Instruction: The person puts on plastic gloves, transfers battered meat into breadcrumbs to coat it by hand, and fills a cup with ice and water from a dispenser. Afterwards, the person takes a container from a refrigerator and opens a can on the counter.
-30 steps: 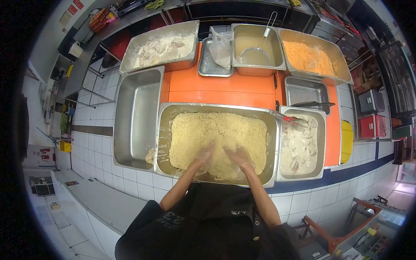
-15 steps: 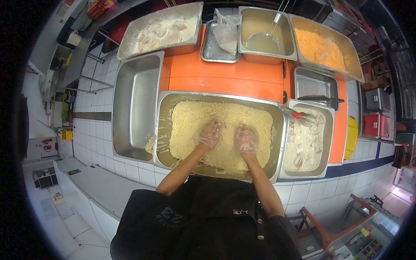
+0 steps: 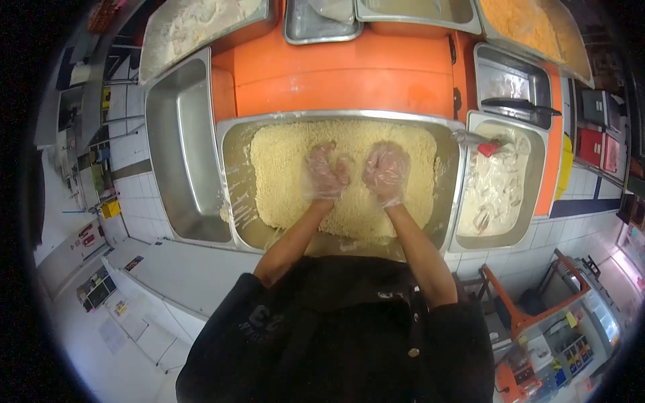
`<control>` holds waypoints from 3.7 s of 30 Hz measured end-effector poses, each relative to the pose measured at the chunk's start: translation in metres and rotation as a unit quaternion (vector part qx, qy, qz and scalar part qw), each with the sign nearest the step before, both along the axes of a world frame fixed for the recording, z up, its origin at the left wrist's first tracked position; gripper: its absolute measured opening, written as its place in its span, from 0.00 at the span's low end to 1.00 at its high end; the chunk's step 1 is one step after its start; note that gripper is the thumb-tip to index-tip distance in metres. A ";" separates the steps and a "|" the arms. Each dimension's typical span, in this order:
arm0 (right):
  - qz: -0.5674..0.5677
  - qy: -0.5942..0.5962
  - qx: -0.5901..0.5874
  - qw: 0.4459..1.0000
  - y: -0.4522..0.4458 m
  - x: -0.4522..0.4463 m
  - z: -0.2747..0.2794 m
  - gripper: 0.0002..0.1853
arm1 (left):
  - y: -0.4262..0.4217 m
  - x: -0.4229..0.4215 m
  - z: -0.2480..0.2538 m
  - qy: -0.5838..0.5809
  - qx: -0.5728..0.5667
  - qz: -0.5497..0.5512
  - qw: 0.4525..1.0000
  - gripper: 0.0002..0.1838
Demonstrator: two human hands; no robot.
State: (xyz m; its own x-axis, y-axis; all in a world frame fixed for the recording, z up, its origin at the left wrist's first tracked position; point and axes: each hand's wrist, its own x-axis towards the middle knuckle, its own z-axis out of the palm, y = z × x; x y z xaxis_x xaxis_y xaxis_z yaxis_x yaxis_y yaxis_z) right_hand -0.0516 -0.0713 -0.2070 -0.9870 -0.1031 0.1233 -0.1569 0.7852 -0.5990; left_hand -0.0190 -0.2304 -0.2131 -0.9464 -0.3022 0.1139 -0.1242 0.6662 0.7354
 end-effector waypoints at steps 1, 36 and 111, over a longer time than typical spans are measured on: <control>-0.009 -0.060 -0.005 0.998 -0.004 -0.014 0.021 0.16 | -0.002 -0.005 -0.003 -0.022 0.076 0.021 0.997 0.26; 0.263 -0.267 0.226 0.899 0.031 -0.019 0.087 0.28 | -0.047 0.022 0.014 -0.327 0.075 -0.112 0.935 0.56; -0.119 -0.249 -0.659 0.700 -0.220 0.096 0.126 0.22 | -0.178 0.065 0.139 0.071 -0.071 -0.326 0.940 0.27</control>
